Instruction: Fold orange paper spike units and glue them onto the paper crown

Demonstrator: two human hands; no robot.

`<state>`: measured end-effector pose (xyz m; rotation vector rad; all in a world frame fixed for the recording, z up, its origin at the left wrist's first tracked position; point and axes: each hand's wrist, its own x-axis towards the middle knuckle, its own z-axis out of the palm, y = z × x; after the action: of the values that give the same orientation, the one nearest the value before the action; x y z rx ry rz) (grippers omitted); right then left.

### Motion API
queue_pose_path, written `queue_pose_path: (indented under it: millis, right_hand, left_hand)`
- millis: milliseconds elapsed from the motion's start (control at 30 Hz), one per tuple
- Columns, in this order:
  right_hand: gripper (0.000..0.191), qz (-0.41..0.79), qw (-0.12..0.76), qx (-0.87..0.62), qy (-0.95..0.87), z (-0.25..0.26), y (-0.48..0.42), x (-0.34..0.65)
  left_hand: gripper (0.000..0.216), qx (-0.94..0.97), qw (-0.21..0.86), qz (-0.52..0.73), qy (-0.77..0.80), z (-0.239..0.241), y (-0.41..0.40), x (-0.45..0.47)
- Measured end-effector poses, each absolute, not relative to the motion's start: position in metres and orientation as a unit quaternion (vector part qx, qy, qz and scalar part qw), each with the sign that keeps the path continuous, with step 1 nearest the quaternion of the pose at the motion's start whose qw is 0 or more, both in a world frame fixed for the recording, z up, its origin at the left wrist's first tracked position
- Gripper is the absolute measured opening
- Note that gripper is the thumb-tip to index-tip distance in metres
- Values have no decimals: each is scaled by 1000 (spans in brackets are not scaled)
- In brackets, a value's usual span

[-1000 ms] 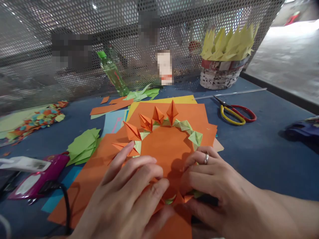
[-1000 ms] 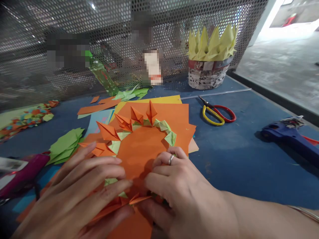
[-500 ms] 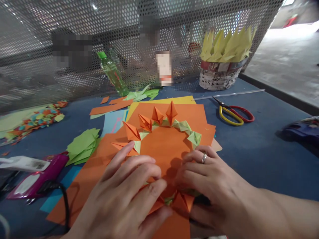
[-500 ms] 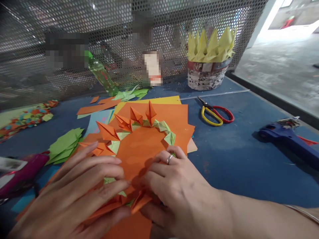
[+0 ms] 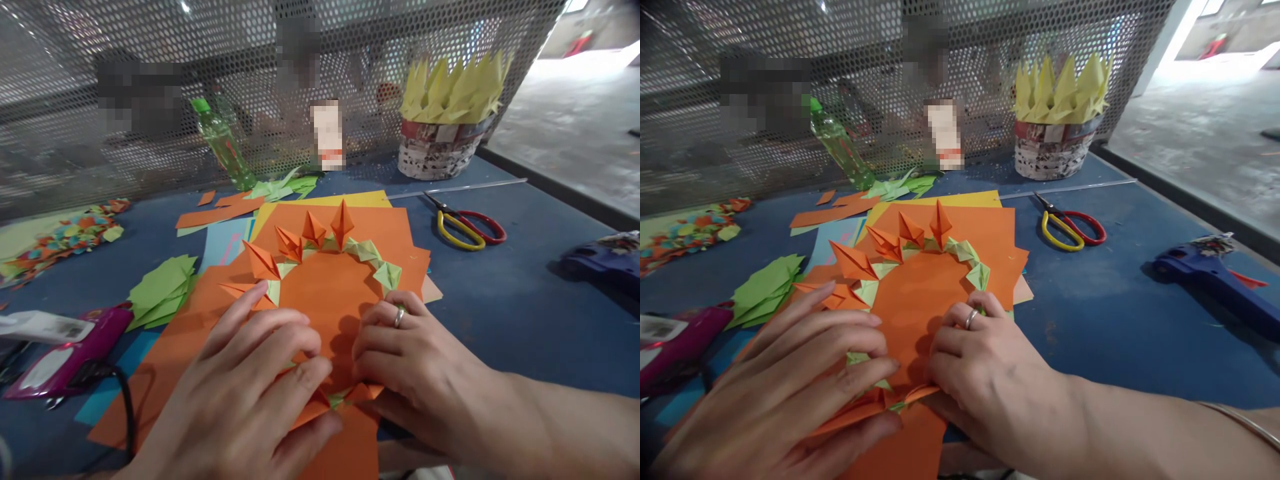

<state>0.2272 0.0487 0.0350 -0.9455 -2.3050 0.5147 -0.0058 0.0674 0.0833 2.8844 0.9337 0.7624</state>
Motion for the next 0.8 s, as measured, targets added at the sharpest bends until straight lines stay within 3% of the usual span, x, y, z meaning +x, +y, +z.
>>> queue_pose_path:
  millis: [300, 800]
  right_hand:
    - [9, 149, 292, -321, -888, 36, 49, 222]
    - [6, 237, 287, -336, -865, 49, 52, 227]
  left_hand:
    - [11, 923, 22, 232, 305, 83, 66, -9]
    - [15, 923, 48, 221, 311, 90, 62, -9]
